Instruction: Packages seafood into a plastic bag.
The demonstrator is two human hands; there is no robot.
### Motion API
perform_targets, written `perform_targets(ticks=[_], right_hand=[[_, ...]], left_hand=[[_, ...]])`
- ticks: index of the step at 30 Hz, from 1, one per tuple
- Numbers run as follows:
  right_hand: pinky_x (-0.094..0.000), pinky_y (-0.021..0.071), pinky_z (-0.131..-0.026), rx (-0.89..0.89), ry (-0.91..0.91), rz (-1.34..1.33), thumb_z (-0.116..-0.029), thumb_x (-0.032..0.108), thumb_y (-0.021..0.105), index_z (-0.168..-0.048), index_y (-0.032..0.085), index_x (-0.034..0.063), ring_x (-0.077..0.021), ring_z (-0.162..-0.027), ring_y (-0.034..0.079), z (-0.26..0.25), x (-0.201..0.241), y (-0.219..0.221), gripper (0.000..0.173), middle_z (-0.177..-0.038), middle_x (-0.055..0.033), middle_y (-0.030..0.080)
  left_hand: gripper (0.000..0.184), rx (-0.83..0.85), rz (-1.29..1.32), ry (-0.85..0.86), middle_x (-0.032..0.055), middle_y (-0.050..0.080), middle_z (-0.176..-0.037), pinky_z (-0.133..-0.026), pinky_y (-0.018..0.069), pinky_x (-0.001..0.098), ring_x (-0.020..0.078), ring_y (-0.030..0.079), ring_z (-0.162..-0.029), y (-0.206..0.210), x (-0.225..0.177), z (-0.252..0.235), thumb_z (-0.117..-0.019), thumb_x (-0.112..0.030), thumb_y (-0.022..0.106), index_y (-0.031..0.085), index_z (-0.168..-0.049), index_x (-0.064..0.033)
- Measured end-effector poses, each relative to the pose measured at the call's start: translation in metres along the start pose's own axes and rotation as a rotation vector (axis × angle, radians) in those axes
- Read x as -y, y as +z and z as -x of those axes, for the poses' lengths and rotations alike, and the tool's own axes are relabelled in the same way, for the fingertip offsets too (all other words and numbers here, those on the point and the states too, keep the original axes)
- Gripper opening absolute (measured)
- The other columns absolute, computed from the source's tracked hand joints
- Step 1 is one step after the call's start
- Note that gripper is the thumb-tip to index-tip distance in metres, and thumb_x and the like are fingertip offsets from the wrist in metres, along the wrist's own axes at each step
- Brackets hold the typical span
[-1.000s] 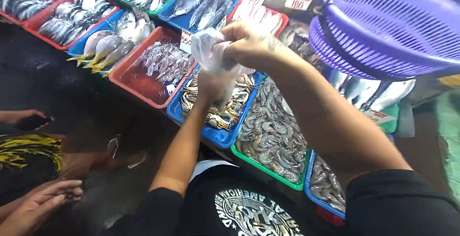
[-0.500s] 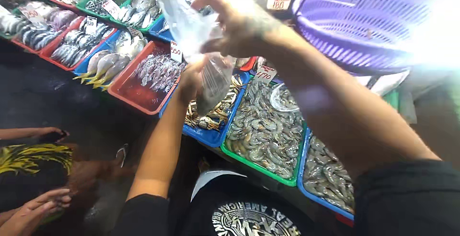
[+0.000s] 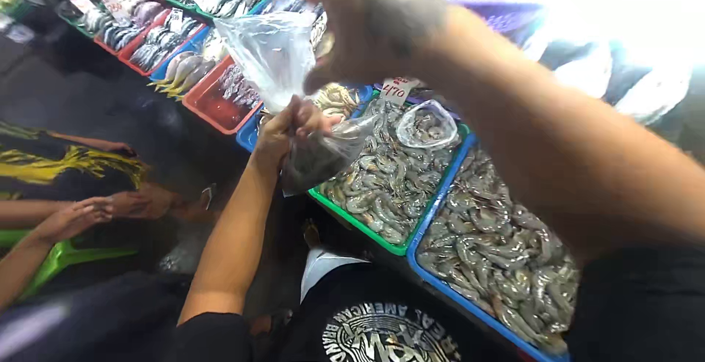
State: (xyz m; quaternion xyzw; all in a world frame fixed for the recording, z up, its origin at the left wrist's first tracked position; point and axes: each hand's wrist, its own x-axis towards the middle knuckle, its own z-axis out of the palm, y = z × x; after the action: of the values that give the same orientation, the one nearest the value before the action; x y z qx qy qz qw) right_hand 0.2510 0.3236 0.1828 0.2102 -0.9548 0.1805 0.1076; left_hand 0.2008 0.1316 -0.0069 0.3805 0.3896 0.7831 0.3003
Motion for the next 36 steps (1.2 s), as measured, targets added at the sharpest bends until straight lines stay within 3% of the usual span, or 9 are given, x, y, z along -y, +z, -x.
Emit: perform_targets(ticks=[2,5,7,12,17,24,30,33,36], right_hand=[[-0.0583,0.0510,-0.085,-0.127,-0.314,0.223,-0.0799,0.027,0.081,-0.149,0.052,0.0240,-0.0356,-0.110,0.064,0.044,0.009,-0.009,0.075,-0.125,-0.0115,0.066],[-0.0567,0.0263,-0.124,-0.133,-0.761,0.346,-0.0961,0.007,0.060,-0.148,0.056,0.0239,-0.0336,-0.144,0.047,0.073,0.002,0.008,0.055,-0.150,-0.0083,0.057],[-0.0598,0.0205,-0.126,-0.025,-0.800,0.328,-0.0957,0.004,0.060,-0.141,0.061,0.0163,-0.0383,-0.124,0.062,0.086,-0.022,0.013,0.047,-0.117,-0.0166,0.071],[-0.0519,0.0508,-0.068,0.078,-0.589,0.277,-0.1029,0.020,0.040,-0.087,0.061,0.0109,-0.0270,-0.063,0.060,0.167,-0.053,-0.045,0.029,-0.065,-0.0046,0.055],[-0.0397,0.0540,-0.074,-0.211,-0.447,0.140,-0.1035,0.027,0.054,-0.096,0.073,0.0177,-0.0152,-0.079,0.065,0.268,-0.070,-0.077,0.023,-0.084,0.0026,0.066],[-0.0199,0.0553,-0.075,-0.724,-0.661,-1.580,-0.0984,0.033,0.066,-0.093,0.072,0.0164,-0.0015,-0.084,0.067,0.217,-0.083,0.113,0.018,-0.088,0.0075,0.071],[-0.0210,0.0499,-0.056,-0.256,-0.465,-2.773,-0.0995,0.035,0.064,-0.095,0.072,0.0169,-0.0053,-0.063,0.063,0.245,0.039,0.158,0.020,-0.076,0.0059,0.067],[-0.0181,0.0481,-0.048,-0.535,0.070,-2.276,-0.1098,0.025,0.047,-0.103,0.066,0.0089,-0.0026,-0.053,0.055,0.282,0.023,0.135,0.025,-0.074,0.0026,0.061],[-0.0193,0.0518,-0.055,-0.635,0.385,-0.880,-0.1046,0.017,0.056,-0.096,0.075,0.0058,-0.0022,-0.060,0.059,0.289,-0.016,0.103,0.023,-0.075,0.0025,0.068]], left_hand=[[0.042,-0.020,-0.093,-0.017,-0.0058,0.060,-0.069,-0.098,0.0535,0.0426,0.0128,0.066,-0.080,0.033,-0.006,0.001,-0.1100,-0.036,0.041,0.058,-0.075,-0.0203],[0.021,-0.255,-0.400,-0.083,-0.0116,0.073,-0.083,-0.076,0.0587,0.0208,-0.0014,0.068,-0.079,0.091,-0.018,0.004,-0.0990,-0.012,0.055,0.070,-0.091,-0.0235],[0.021,-0.080,-0.450,-0.141,-0.0107,0.072,-0.080,-0.066,0.0565,0.0204,-0.0007,0.066,-0.072,0.113,-0.020,-0.012,-0.1007,-0.015,0.053,0.070,-0.090,-0.0216],[0.020,0.334,-0.590,-0.239,0.0040,0.068,-0.080,-0.068,0.0583,0.0287,0.0102,0.066,-0.072,0.159,-0.037,-0.031,-0.1038,-0.014,0.052,0.065,-0.101,0.0013],[0.016,0.475,-0.750,-0.238,0.0038,0.073,-0.092,-0.077,0.0603,0.0252,0.0073,0.069,-0.084,0.225,-0.055,-0.035,-0.1022,-0.009,0.059,0.068,-0.107,0.0024],[0.007,0.371,-0.876,0.003,0.0037,0.074,-0.091,-0.077,0.0604,0.0276,0.0113,0.070,-0.088,0.276,-0.034,-0.079,-0.0929,-0.005,0.071,0.075,-0.088,-0.0024],[0.006,0.272,-0.798,-0.011,0.0060,0.076,-0.097,-0.091,0.0531,0.0339,0.0163,0.066,-0.100,0.223,0.005,-0.076,-0.0915,-0.006,0.072,0.077,-0.088,-0.0039],[0.005,0.207,-0.822,0.046,0.0071,0.074,-0.101,-0.098,0.0537,0.0370,0.0218,0.065,-0.111,0.193,0.016,-0.060,-0.0919,-0.005,0.072,0.075,-0.088,-0.0052],[0.010,0.267,-1.036,0.000,-0.0001,0.075,-0.107,-0.112,0.0437,0.0463,0.0240,0.056,-0.129,0.165,0.020,-0.041,-0.0957,-0.016,0.068,0.077,-0.092,-0.0120]])
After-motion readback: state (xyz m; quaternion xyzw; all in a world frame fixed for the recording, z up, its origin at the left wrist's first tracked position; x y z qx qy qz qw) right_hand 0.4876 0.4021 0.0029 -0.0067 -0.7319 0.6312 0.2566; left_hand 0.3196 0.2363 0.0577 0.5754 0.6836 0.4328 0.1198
